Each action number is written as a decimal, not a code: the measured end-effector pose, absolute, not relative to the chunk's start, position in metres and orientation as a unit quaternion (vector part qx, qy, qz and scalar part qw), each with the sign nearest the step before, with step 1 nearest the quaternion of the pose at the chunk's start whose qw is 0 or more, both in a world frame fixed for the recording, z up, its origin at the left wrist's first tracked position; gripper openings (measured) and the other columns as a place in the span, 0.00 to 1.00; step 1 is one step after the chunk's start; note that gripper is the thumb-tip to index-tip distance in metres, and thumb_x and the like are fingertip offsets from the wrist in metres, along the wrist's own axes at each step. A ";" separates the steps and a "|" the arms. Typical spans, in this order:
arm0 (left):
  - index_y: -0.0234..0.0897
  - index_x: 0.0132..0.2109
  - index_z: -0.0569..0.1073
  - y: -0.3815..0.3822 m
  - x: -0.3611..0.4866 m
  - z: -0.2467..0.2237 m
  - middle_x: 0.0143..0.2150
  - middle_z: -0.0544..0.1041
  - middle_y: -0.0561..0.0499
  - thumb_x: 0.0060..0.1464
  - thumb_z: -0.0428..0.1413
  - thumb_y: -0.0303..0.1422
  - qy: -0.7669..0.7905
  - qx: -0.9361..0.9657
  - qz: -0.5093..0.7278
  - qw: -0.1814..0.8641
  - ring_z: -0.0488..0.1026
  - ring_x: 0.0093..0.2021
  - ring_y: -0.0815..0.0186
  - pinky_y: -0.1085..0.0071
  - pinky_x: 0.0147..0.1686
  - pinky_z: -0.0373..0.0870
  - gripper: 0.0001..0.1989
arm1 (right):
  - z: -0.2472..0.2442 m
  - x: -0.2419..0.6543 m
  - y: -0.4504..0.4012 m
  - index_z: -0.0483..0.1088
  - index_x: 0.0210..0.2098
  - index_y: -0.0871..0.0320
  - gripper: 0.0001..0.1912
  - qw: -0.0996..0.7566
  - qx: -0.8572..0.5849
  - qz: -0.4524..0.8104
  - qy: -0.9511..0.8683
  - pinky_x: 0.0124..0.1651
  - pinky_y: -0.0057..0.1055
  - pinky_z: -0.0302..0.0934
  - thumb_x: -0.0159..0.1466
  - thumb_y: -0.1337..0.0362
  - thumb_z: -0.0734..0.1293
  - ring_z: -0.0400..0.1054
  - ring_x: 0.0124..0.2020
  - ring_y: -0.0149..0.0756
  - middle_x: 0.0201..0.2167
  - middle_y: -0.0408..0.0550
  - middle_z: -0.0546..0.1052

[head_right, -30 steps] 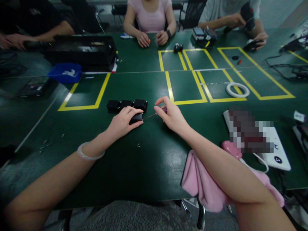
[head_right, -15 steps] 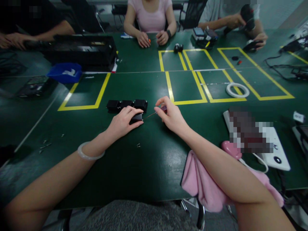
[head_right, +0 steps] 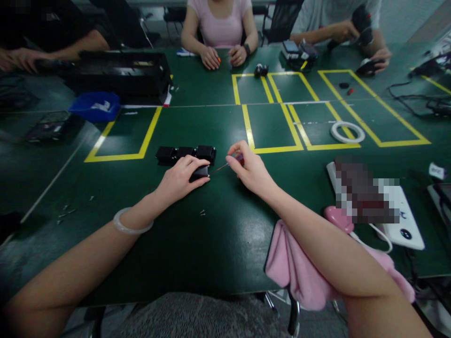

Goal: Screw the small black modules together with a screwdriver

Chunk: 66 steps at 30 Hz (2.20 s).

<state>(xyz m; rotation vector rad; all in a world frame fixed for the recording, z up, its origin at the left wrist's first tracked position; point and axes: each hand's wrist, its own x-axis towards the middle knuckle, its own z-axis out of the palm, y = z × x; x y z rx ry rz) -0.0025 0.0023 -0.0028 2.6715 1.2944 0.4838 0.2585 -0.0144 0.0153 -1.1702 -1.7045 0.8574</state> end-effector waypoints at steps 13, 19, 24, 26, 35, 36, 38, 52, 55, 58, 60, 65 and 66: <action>0.41 0.63 0.72 0.002 -0.003 -0.004 0.56 0.76 0.43 0.68 0.61 0.39 0.431 0.884 0.165 0.069 0.74 0.58 0.50 0.56 0.54 0.76 0.21 | 0.017 0.259 -0.014 0.66 0.42 0.53 0.06 0.424 -0.470 0.349 -0.691 0.26 0.29 0.53 0.73 0.59 0.66 0.61 0.19 0.28 0.21 0.34 0.66; 0.42 0.63 0.71 0.002 -0.003 -0.003 0.56 0.75 0.43 0.68 0.61 0.40 0.428 0.887 0.161 0.065 0.74 0.57 0.51 0.56 0.54 0.76 0.21 | 0.017 0.259 -0.015 0.67 0.47 0.54 0.05 0.432 -0.462 0.351 -0.690 0.27 0.29 0.56 0.72 0.64 0.65 0.63 0.20 0.28 0.23 0.34 0.67; 0.42 0.64 0.71 0.003 -0.003 -0.003 0.56 0.75 0.43 0.68 0.61 0.40 0.427 0.887 0.161 0.069 0.74 0.57 0.51 0.56 0.53 0.76 0.21 | 0.017 0.259 -0.014 0.66 0.41 0.54 0.06 0.432 -0.461 0.356 -0.689 0.26 0.29 0.53 0.73 0.59 0.66 0.61 0.20 0.27 0.22 0.35 0.67; 0.41 0.64 0.71 0.003 -0.004 -0.002 0.57 0.75 0.43 0.68 0.61 0.40 0.428 0.887 0.159 0.072 0.74 0.57 0.51 0.56 0.52 0.76 0.21 | 0.017 0.259 -0.014 0.66 0.39 0.54 0.08 0.428 -0.463 0.360 -0.688 0.25 0.29 0.52 0.74 0.57 0.66 0.60 0.19 0.27 0.21 0.35 0.66; 0.41 0.64 0.71 0.002 -0.003 -0.003 0.57 0.75 0.42 0.68 0.61 0.39 0.432 0.885 0.157 0.071 0.73 0.58 0.50 0.55 0.53 0.76 0.21 | 0.018 0.259 -0.015 0.66 0.42 0.54 0.06 0.426 -0.462 0.355 -0.693 0.26 0.29 0.54 0.73 0.59 0.65 0.61 0.19 0.27 0.22 0.35 0.67; 0.41 0.64 0.71 0.002 -0.003 -0.003 0.57 0.75 0.42 0.68 0.61 0.39 0.431 0.886 0.157 0.071 0.73 0.58 0.50 0.55 0.53 0.76 0.21 | 0.018 0.259 -0.015 0.66 0.41 0.54 0.07 0.421 -0.465 0.357 -0.693 0.26 0.29 0.53 0.73 0.58 0.65 0.61 0.19 0.27 0.21 0.35 0.66; 0.41 0.64 0.71 0.002 -0.003 -0.003 0.57 0.75 0.42 0.68 0.60 0.40 0.430 0.887 0.157 0.070 0.73 0.58 0.50 0.55 0.54 0.76 0.21 | 0.018 0.259 -0.015 0.66 0.41 0.54 0.07 0.418 -0.464 0.358 -0.694 0.26 0.30 0.52 0.74 0.59 0.65 0.60 0.19 0.27 0.21 0.34 0.66; 0.43 0.63 0.70 0.001 -0.003 -0.003 0.57 0.75 0.44 0.68 0.60 0.40 0.430 0.886 0.160 0.065 0.73 0.58 0.51 0.56 0.54 0.76 0.20 | 0.020 0.259 -0.016 0.67 0.45 0.53 0.07 0.429 -0.458 0.364 -0.688 0.25 0.29 0.53 0.73 0.58 0.66 0.61 0.18 0.27 0.20 0.33 0.67; 0.43 0.63 0.70 0.002 -0.003 -0.003 0.57 0.75 0.44 0.68 0.59 0.40 0.429 0.887 0.160 0.065 0.73 0.58 0.51 0.56 0.53 0.76 0.20 | 0.020 0.258 -0.016 0.67 0.46 0.54 0.07 0.436 -0.455 0.361 -0.688 0.26 0.29 0.55 0.73 0.58 0.66 0.63 0.19 0.27 0.22 0.33 0.67; 0.43 0.64 0.70 0.002 -0.003 -0.003 0.57 0.75 0.44 0.68 0.60 0.40 0.430 0.886 0.161 0.066 0.73 0.58 0.51 0.56 0.54 0.76 0.20 | 0.020 0.259 -0.016 0.67 0.42 0.54 0.08 0.420 -0.473 0.360 -0.686 0.25 0.29 0.53 0.74 0.57 0.66 0.61 0.18 0.28 0.18 0.33 0.66; 0.42 0.64 0.71 0.002 -0.003 -0.003 0.57 0.75 0.43 0.68 0.60 0.40 0.430 0.886 0.161 0.068 0.73 0.58 0.50 0.56 0.55 0.76 0.21 | 0.020 0.259 -0.016 0.66 0.39 0.53 0.09 0.408 -0.482 0.361 -0.686 0.24 0.30 0.51 0.74 0.56 0.66 0.60 0.17 0.29 0.17 0.34 0.65; 0.41 0.64 0.71 0.002 -0.003 -0.004 0.57 0.75 0.43 0.68 0.61 0.39 0.430 0.886 0.161 0.064 0.73 0.58 0.50 0.55 0.55 0.76 0.21 | 0.019 0.259 -0.016 0.66 0.46 0.53 0.07 0.431 -0.458 0.366 -0.686 0.27 0.30 0.55 0.73 0.58 0.66 0.63 0.19 0.28 0.22 0.33 0.67; 0.41 0.63 0.71 0.002 -0.003 -0.004 0.56 0.75 0.43 0.68 0.61 0.39 0.430 0.886 0.161 0.062 0.74 0.58 0.50 0.55 0.55 0.76 0.21 | 0.019 0.258 -0.015 0.66 0.47 0.53 0.07 0.434 -0.454 0.365 -0.687 0.27 0.30 0.56 0.72 0.58 0.66 0.63 0.19 0.28 0.23 0.34 0.68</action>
